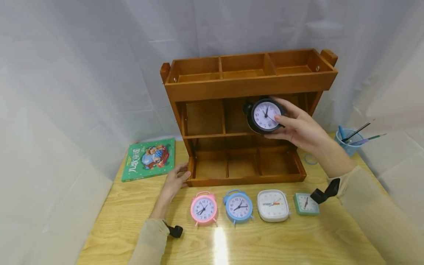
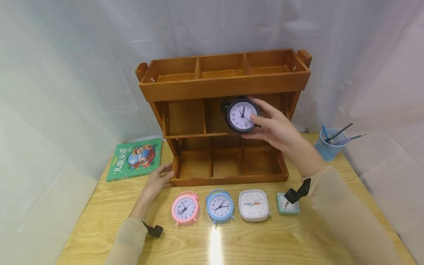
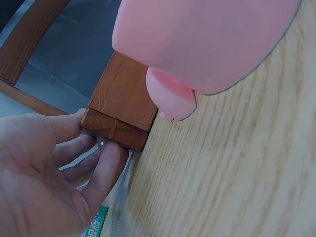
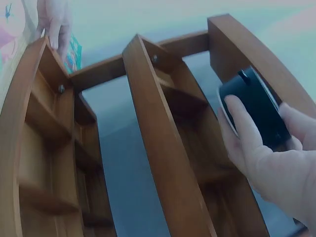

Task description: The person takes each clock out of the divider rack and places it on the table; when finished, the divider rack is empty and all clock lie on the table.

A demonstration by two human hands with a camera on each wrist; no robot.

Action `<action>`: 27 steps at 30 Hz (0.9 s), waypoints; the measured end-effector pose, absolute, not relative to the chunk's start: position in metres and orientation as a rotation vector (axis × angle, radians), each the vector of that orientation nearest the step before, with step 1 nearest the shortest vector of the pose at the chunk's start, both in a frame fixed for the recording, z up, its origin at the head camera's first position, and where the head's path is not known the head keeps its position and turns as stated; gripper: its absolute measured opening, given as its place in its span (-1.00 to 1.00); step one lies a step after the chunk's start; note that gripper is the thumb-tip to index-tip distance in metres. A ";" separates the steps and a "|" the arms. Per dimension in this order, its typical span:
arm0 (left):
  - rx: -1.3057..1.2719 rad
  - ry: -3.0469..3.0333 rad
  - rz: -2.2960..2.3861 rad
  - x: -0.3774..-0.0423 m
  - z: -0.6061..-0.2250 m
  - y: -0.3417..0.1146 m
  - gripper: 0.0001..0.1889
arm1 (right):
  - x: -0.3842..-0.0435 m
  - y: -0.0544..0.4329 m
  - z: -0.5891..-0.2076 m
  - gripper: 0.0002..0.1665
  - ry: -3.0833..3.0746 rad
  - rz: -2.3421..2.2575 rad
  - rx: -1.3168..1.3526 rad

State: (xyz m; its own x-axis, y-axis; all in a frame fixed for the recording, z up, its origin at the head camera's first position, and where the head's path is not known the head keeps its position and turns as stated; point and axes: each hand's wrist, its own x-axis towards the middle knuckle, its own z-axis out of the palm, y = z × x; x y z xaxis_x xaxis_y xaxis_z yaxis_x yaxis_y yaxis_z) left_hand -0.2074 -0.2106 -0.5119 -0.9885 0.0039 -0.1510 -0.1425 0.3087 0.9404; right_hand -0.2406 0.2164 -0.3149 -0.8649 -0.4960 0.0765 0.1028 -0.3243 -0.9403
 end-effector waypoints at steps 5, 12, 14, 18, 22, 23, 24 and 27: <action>-0.130 2.437 1.786 -0.208 -0.517 -0.206 -0.46 | -0.225 0.272 -0.328 -0.29 1.636 -2.090 -0.581; -0.125 2.436 1.776 -0.204 -0.515 -0.201 -0.46 | -0.178 0.381 -0.393 -0.22 1.349 -2.045 -0.645; -0.124 2.447 1.769 -0.204 -0.513 -0.201 -0.46 | -0.168 0.402 -0.415 -0.21 1.251 -2.072 -0.595; -0.122 2.455 1.763 -0.203 -0.511 -0.202 -0.45 | -0.154 0.433 -0.454 -0.19 1.167 -2.079 -0.467; -0.122 2.445 1.760 -0.203 -0.512 -0.202 -0.45 | -0.142 0.453 -0.482 -0.20 1.224 -2.050 -0.353; -0.125 2.442 1.760 -0.203 -0.512 -0.201 -0.45 | -0.139 0.457 -0.487 -0.21 1.238 -2.041 -0.331; -0.123 2.439 1.760 -0.203 -0.512 -0.201 -0.45 | -0.137 0.460 -0.492 -0.21 1.245 -2.032 -0.312; -0.114 2.443 1.755 -0.203 -0.512 -0.200 -0.45 | -0.129 0.465 -0.501 -0.22 1.245 -2.008 -0.271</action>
State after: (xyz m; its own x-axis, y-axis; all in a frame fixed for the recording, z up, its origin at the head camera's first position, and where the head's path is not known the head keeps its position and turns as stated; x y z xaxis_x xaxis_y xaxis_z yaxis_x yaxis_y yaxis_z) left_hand -0.2033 -0.2005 -0.5120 -0.9885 0.0152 -0.1505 -0.1378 0.3205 0.9372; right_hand -0.1291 0.4650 -0.5013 -0.7000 -0.6867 -0.1959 0.4808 -0.2504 -0.8403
